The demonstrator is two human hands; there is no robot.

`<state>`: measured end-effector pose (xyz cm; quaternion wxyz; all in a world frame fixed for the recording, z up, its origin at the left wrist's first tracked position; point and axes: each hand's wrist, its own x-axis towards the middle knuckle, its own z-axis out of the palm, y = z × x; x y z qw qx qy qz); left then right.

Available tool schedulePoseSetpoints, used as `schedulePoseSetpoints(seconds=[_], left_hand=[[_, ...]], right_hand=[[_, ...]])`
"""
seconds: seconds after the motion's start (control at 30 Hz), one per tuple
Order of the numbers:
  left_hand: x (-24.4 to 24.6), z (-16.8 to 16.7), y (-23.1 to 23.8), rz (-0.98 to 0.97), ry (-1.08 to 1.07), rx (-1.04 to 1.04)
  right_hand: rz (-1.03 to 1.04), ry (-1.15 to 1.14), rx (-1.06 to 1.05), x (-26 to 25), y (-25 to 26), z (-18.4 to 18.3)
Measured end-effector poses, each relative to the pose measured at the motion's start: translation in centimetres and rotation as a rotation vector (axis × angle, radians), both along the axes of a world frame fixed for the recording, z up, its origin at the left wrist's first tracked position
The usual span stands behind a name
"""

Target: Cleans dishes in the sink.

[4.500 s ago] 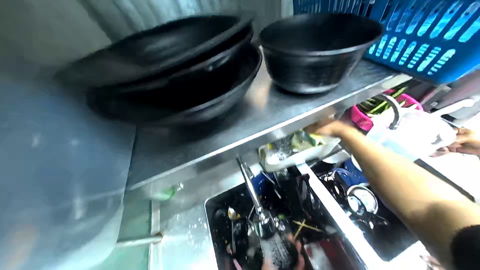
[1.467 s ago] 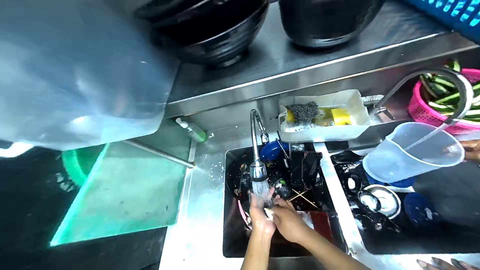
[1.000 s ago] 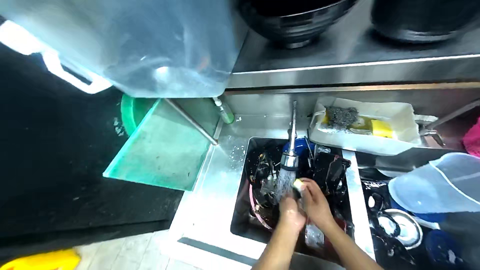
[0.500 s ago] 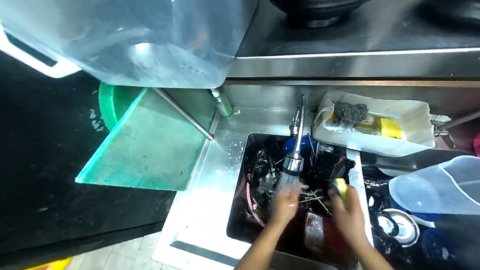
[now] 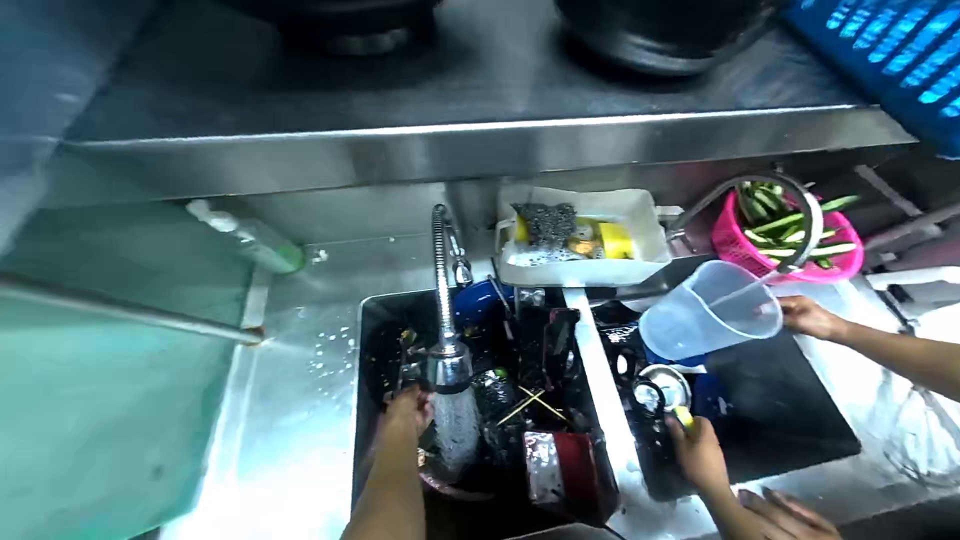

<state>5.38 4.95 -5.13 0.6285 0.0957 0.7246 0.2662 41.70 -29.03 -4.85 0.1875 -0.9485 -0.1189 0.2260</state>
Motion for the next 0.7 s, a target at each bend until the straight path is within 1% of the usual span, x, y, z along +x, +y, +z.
schedulePoseSetpoints(seconds=[0.07,0.13,0.23,0.27,0.4,0.47,0.53,0.57,0.6,0.63,0.7], left_hand=[[0.4,0.4,0.2,0.013,0.049,0.004],[0.7,0.4,0.3,-0.023,0.112,0.011],[1.7,1.2,0.5,-0.128,0.266,0.061],[1.9,0.8,0.5,-0.147,0.301,0.061],[2.1,-0.3,0.5,-0.132,0.319,-0.001],[2.0,0.6,0.2,-0.147,0.302,-0.017],[2.4,1.8,-0.6,-0.12,0.284,0.038],[2.4,1.6,-0.8,-0.109,0.303,0.083],[2.3,0.9,-0.8,-0.135,0.351,0.119],[2.0,-0.1,-0.7,-0.2,0.425,0.145],[1.1,-2.4,-0.4,-0.398,0.596,0.149]], right_hand=[[0.087,-0.006,0.04,0.1,-0.1,-1.2],[0.14,0.027,0.069,-0.1,0.2,-1.5],[0.156,0.025,0.092,-0.9,1.4,-0.3],[0.15,0.028,0.098,-1.0,1.7,0.4],[0.173,0.064,0.106,-1.1,2.0,2.9],[0.177,0.084,0.108,-1.2,2.0,3.6],[0.181,0.1,0.125,-1.5,2.1,4.0],[0.187,0.109,0.134,-1.7,2.2,4.0],[0.198,0.125,0.144,-2.0,2.3,4.0],[0.218,0.14,0.155,-2.4,2.4,4.0],[0.273,0.164,0.172,-2.9,2.4,4.0]])
